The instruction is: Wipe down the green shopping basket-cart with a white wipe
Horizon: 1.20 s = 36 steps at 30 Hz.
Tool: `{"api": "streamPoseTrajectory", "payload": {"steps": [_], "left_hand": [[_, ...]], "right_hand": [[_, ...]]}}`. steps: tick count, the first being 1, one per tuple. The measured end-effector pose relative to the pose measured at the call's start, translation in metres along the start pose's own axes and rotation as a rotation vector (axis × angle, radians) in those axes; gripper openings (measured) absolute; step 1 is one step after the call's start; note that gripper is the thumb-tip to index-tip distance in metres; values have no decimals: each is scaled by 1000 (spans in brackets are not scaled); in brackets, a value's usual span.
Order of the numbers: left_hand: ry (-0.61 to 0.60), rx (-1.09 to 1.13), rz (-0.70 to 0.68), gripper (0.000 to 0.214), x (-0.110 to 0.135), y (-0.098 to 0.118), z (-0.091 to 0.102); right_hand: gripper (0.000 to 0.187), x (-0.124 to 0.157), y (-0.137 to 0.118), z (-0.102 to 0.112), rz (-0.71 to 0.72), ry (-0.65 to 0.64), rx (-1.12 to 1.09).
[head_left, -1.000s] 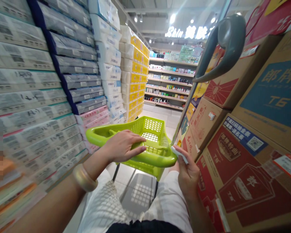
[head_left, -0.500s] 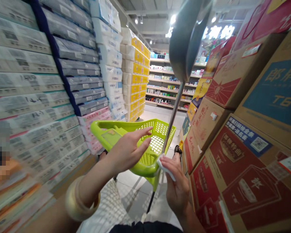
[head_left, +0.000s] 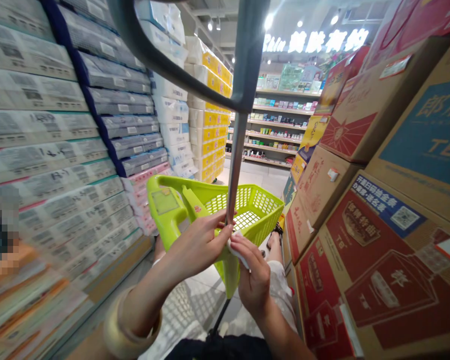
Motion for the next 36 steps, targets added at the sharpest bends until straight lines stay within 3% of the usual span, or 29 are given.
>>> {"api": "streamPoseTrajectory", "payload": {"steps": [2, 6, 12, 19, 24, 29, 36], "left_hand": [[-1, -69, 2, 29, 0, -5, 4], [-5, -185, 18, 33, -1, -13, 10], [-34, -174, 102, 35, -1, -21, 15], [-16, -228, 148, 34, 0, -21, 23], [-5, -320, 146, 29, -2, -20, 23], [21, -364, 122, 27, -2, -24, 20], [22, -523, 135, 23, -3, -22, 18]], "right_hand": [[38, 1, 8, -1, 3, -15, -10], [34, 0, 28, -2, -121, -5, 65], [39, -9, 22, -16, -81, -60, -94], [33, -8, 31, -14, -175, -59, 20], [41, -12, 24, -19, -72, -138, -67], [35, -11, 36, -16, -195, -66, 92], [44, -15, 24, -20, -65, -167, -43]]}}
Point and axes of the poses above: each hand's wrist, its own x-axis away from the middle knuckle, its own z-axis out of the back of the hand, y = z × x, the point moved 1 cm from there along -x, towards the middle knuckle, and after that the axes turned 14 degrees about z, right-handed, at the moved point
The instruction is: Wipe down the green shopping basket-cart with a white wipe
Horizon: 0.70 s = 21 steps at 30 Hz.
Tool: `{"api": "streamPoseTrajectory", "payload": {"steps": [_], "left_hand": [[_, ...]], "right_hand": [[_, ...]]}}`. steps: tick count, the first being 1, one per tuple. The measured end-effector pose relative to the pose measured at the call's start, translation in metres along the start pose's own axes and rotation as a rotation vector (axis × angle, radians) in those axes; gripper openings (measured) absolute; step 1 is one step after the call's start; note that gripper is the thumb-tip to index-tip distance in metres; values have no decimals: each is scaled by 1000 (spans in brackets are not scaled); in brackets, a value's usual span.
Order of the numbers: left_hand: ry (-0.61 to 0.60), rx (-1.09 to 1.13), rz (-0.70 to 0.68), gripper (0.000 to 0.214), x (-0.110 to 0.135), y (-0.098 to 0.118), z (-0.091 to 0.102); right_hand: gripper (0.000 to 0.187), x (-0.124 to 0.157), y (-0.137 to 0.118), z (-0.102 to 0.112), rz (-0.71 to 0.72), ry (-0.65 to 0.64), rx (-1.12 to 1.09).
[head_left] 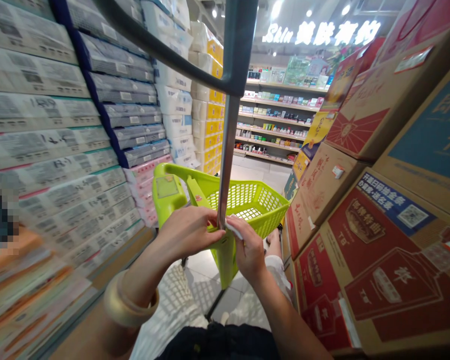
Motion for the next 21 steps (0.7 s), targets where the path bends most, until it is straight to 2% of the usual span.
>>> {"api": "streamPoseTrajectory", "payload": {"steps": [5, 9, 11, 16, 18, 21], "left_hand": [[-17, -38, -17, 25, 0, 1, 1], [-17, -21, -17, 21, 0, 2, 1], [-12, -17, -20, 21, 0, 2, 0], [-21, -32, -21, 24, -1, -1, -2], [-25, -47, -15, 25, -1, -1, -2], [-22, -60, -21, 24, 0, 0, -1]], "right_hand": [[36, 0, 8, 2, -142, 91, 111], [42, -5, -4, -2, -40, -1, -3], [43, -4, -4, -2, -7, -4, -12], [36, 2, 9, 2, -140, 86, 120], [36, 0, 6, 1, -151, 53, 98], [42, -4, -4, 0, -69, -40, -2]]}}
Point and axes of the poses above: each hand's wrist, its own x-axis away from the middle knuckle, its own z-axis out of the back of the hand, y = z × x, the point moved 1 cm from there along -x, towards the middle knuckle, and after that the axes turned 14 degrees about z, right-handed, at the moved point
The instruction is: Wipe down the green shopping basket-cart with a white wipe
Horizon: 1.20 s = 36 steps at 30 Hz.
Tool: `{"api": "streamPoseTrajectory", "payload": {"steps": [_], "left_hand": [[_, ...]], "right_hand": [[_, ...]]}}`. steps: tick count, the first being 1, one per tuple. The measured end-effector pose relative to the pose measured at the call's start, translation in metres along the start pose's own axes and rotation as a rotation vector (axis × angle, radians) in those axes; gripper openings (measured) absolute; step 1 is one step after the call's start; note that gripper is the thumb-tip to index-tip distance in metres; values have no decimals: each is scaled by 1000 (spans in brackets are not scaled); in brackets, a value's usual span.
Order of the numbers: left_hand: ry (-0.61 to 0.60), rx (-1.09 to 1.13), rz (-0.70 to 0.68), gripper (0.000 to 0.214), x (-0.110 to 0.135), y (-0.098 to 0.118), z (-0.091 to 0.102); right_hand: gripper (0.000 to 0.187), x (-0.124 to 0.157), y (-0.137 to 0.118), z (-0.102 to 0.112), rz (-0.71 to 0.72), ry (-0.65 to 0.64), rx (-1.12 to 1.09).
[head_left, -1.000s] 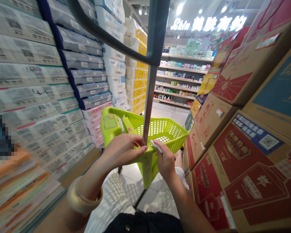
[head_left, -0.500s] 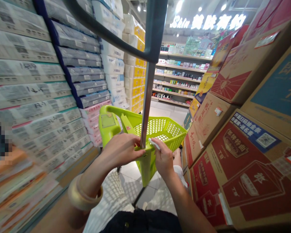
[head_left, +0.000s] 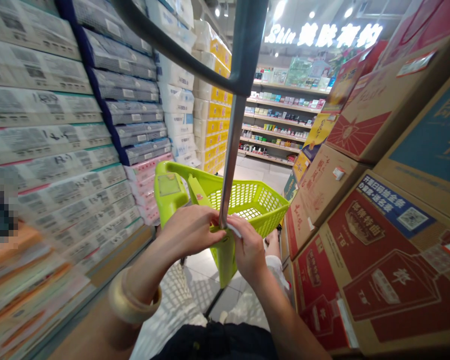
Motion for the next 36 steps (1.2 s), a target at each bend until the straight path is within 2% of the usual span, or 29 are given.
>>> {"api": "streamPoseTrajectory", "payload": {"steps": [3, 8, 13, 15, 19, 21, 25, 28, 32, 34, 36], "left_hand": [[3, 4, -9, 24, 0, 0, 0], [17, 8, -1, 26, 0, -1, -2], [9, -16, 17, 26, 1, 1, 0], [-6, -40, 24, 26, 2, 2, 1], [-34, -80, 44, 29, 1, 2, 1], [-42, -88, 50, 29, 0, 3, 1], [-42, -90, 48, 28, 0, 3, 1], [-37, -88, 37, 27, 0, 3, 1], [-50, -75, 51, 27, 0, 3, 0], [-51, -79, 59, 26, 0, 3, 1], [-44, -86, 58, 25, 0, 4, 1]], "right_hand": [[43, 2, 5, 1, 19, 16, -1], [35, 9, 22, 2, -119, 129, 105], [40, 6, 6, -2, 2, 45, -26], [41, 7, 8, -1, 29, 44, -44], [34, 12, 27, 4, -86, 138, 57], [32, 11, 27, 3, -133, 152, 75], [39, 7, 8, -2, -15, 56, -49], [40, 10, 11, -1, 50, 51, -86], [33, 17, 36, 4, -79, 170, 35], [32, 16, 35, 3, -126, 184, 58], [35, 13, 22, 0, -82, 137, 8]]}}
Point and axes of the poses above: each hand's wrist, its own x-axis away from the middle knuckle, its own z-axis out of the back of the hand, y = z × x, the point moved 1 cm from there along -x, towards the middle knuckle, and after that the axes turned 14 degrees about z, right-handed, at the moved point
